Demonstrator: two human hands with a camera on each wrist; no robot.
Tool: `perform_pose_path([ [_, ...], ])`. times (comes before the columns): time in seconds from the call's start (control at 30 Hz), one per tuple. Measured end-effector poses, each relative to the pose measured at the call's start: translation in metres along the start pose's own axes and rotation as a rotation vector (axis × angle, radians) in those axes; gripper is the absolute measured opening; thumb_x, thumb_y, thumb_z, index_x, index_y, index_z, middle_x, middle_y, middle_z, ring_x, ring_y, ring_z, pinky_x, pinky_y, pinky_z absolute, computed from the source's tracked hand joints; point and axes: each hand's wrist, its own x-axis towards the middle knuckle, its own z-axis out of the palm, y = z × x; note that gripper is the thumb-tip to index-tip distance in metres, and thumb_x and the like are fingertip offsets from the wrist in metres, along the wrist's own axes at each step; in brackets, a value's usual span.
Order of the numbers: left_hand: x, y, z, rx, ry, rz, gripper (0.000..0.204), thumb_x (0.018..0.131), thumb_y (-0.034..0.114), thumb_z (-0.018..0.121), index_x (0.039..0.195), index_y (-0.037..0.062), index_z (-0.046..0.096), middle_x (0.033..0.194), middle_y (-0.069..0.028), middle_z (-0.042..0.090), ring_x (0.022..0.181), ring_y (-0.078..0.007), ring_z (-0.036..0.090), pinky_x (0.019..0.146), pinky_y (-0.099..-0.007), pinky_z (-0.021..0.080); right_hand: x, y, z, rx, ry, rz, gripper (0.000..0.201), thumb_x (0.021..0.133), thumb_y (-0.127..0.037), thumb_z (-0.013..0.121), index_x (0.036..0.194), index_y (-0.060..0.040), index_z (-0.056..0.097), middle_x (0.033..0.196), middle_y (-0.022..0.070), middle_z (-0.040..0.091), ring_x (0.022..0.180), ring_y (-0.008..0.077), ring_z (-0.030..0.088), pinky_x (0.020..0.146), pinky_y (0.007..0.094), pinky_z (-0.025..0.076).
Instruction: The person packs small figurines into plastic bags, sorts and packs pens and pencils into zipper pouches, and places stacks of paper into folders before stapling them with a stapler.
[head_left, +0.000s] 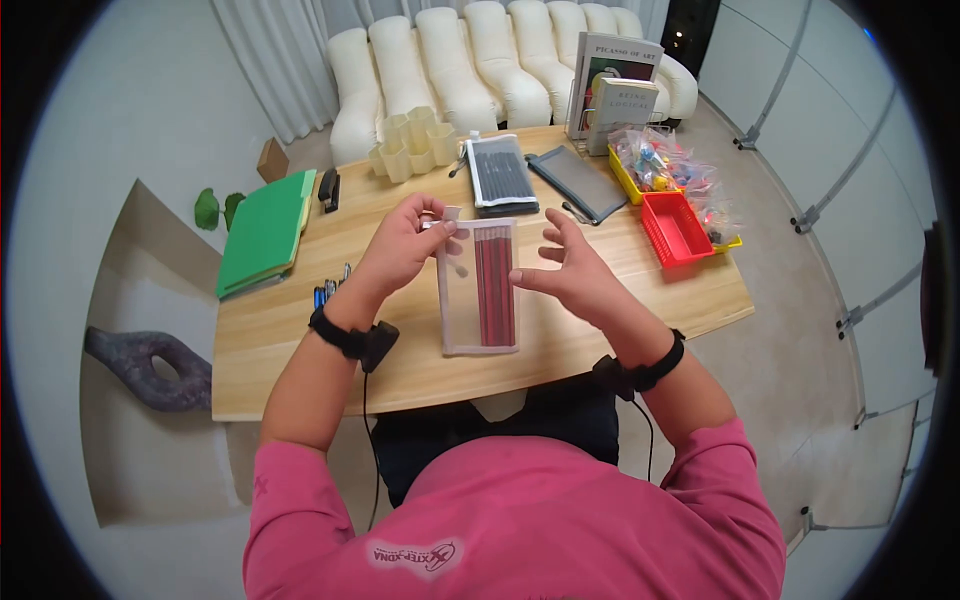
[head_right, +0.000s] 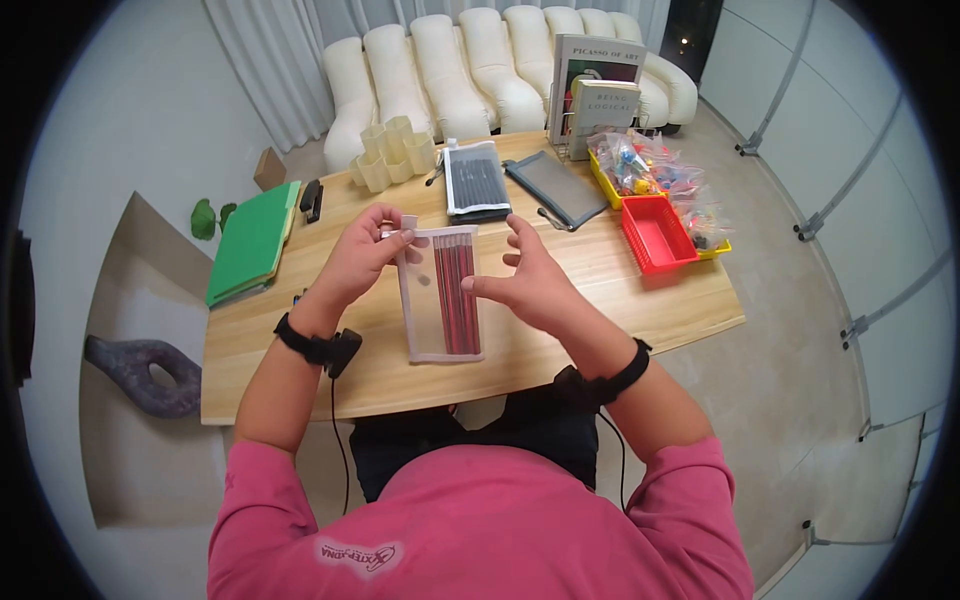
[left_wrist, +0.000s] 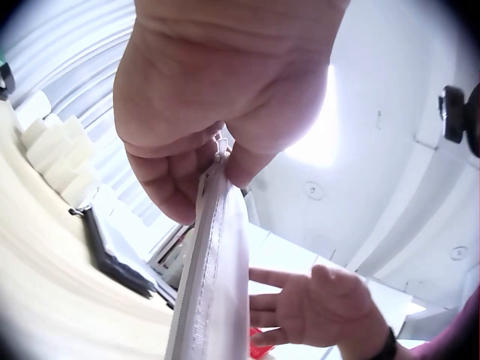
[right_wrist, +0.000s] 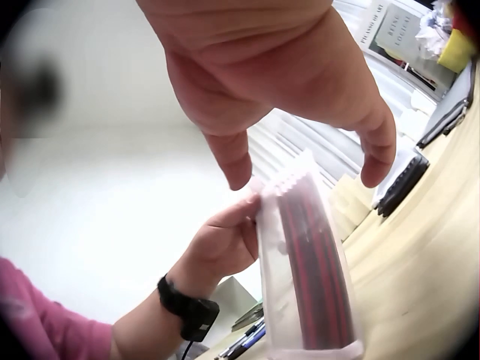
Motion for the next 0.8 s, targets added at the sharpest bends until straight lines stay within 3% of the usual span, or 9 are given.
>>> perform_pose_path([
  [0.07, -0.003, 0.020, 0.009, -0.033, 0.006, 0.049, 0.017, 0.109, 0.011, 0.066, 0.122, 0.0065, 0.056, 0.108, -0.0120, 0.078, 0.095, -0.0202, 0.077, 0.083, -0.0319, 0.060, 0.014, 0.010, -0.006, 0.316, -0.194, 0.173, 0.122, 0.082, -0.030, 0.096, 0.168, 0.0065, 0.018, 0.161, 0.0334, 0.043, 0.147, 0.0395, 0.050, 0.117, 0.0457, 0.048],
  [0.1, -0.003, 0.027, 0.012, -0.070, 0.006, 0.105, 0.018, 0.109, 0.011, 0.066, 0.123, 0.0067, 0.056, 0.109, -0.0118, 0.077, 0.095, -0.0201, 0.077, 0.084, -0.0321, 0.060, 0.016, 0.010, -0.002, 0.477, -0.249, 0.199, 0.103, 0.085, -0.019, 0.094, 0.162, 0.0099, 0.032, 0.151, 0.0295, 0.057, 0.137, 0.0337, 0.061, 0.113, 0.0424, 0.052],
  [0.13, -0.004, 0.032, 0.014, -0.110, 0.007, 0.162, 0.018, 0.109, 0.011, 0.066, 0.123, 0.0069, 0.056, 0.109, -0.0117, 0.077, 0.094, -0.0199, 0.077, 0.084, -0.0323, 0.060, 0.018, 0.013, 0.001, 0.480, -0.241, 0.190, 0.103, 0.085, -0.019, 0.094, 0.162, 0.0099, 0.032, 0.151, 0.0295, 0.057, 0.137, 0.0337, 0.061, 0.113, 0.0424, 0.052],
  [0.2, -0.005, 0.040, 0.018, -0.062, 0.040, 0.214, 0.021, 0.109, 0.012, 0.067, 0.125, 0.0056, 0.056, 0.109, -0.0111, 0.076, 0.095, -0.0192, 0.076, 0.085, -0.0315, 0.060, 0.024, 0.022, 0.009, 0.646, -0.411, 0.149, 0.078, 0.089, -0.010, 0.089, 0.152, 0.0089, 0.046, 0.132, 0.0227, 0.072, 0.124, 0.0264, 0.070, 0.108, 0.0382, 0.055],
  [0.23, -0.005, 0.043, 0.019, -0.022, 0.081, 0.260, 0.024, 0.108, 0.013, 0.068, 0.126, 0.0042, 0.055, 0.109, -0.0106, 0.075, 0.096, -0.0184, 0.076, 0.085, -0.0308, 0.059, 0.023, 0.027, 0.017, 0.661, -0.345, 0.117, 0.048, 0.095, -0.005, 0.083, 0.137, 0.0056, 0.062, 0.118, 0.0144, 0.078, 0.114, 0.0199, 0.074, 0.103, 0.0360, 0.057],
  [0.37, -0.005, 0.051, 0.021, -0.015, 0.094, 0.250, 0.024, 0.109, 0.016, 0.067, 0.128, 0.0056, 0.056, 0.110, -0.0100, 0.076, 0.093, -0.0184, 0.077, 0.082, -0.0311, 0.060, 0.025, 0.035, 0.027, 0.575, -0.328, 0.046, 0.026, 0.101, -0.010, 0.078, 0.124, -0.0001, 0.073, 0.115, 0.0070, 0.079, 0.106, 0.0153, 0.073, 0.096, 0.0328, 0.058],
  [0.57, 0.006, 0.052, 0.024, -0.125, 0.255, 0.053, 0.043, 0.106, 0.027, 0.073, 0.139, 0.0050, 0.056, 0.112, -0.0086, 0.076, 0.091, -0.0177, 0.077, 0.075, -0.0287, 0.060, 0.039, 0.030, 0.018, 0.513, -0.273, 0.047, 0.024, 0.101, -0.019, 0.078, 0.119, -0.0031, 0.075, 0.103, 0.0025, 0.078, 0.091, 0.0096, 0.071, 0.076, 0.0261, 0.056],
  [0.63, 0.015, 0.032, 0.020, -0.114, 0.171, -0.217, 0.040, 0.105, 0.029, 0.075, 0.135, 0.0056, 0.062, 0.110, -0.0071, 0.077, 0.090, -0.0166, 0.077, 0.073, -0.0279, 0.059, 0.054, 0.033, 0.009, 0.546, -0.233, 0.085, 0.023, 0.101, -0.021, 0.079, 0.117, -0.0043, 0.075, 0.101, 0.0021, 0.077, 0.088, 0.0094, 0.070, 0.073, 0.0264, 0.056],
  [0.8, 0.062, 0.006, 0.009, -0.023, 0.068, -0.318, 0.028, 0.104, 0.027, 0.075, 0.124, 0.0075, 0.072, 0.103, -0.0034, 0.077, 0.088, -0.0138, 0.075, 0.073, -0.0288, 0.060, 0.135, 0.033, -0.025, 0.490, -0.176, 0.241, 0.026, 0.098, -0.027, 0.081, 0.111, -0.0055, 0.075, 0.090, 0.0002, 0.073, 0.077, 0.0095, 0.066, 0.067, 0.0272, 0.055],
])
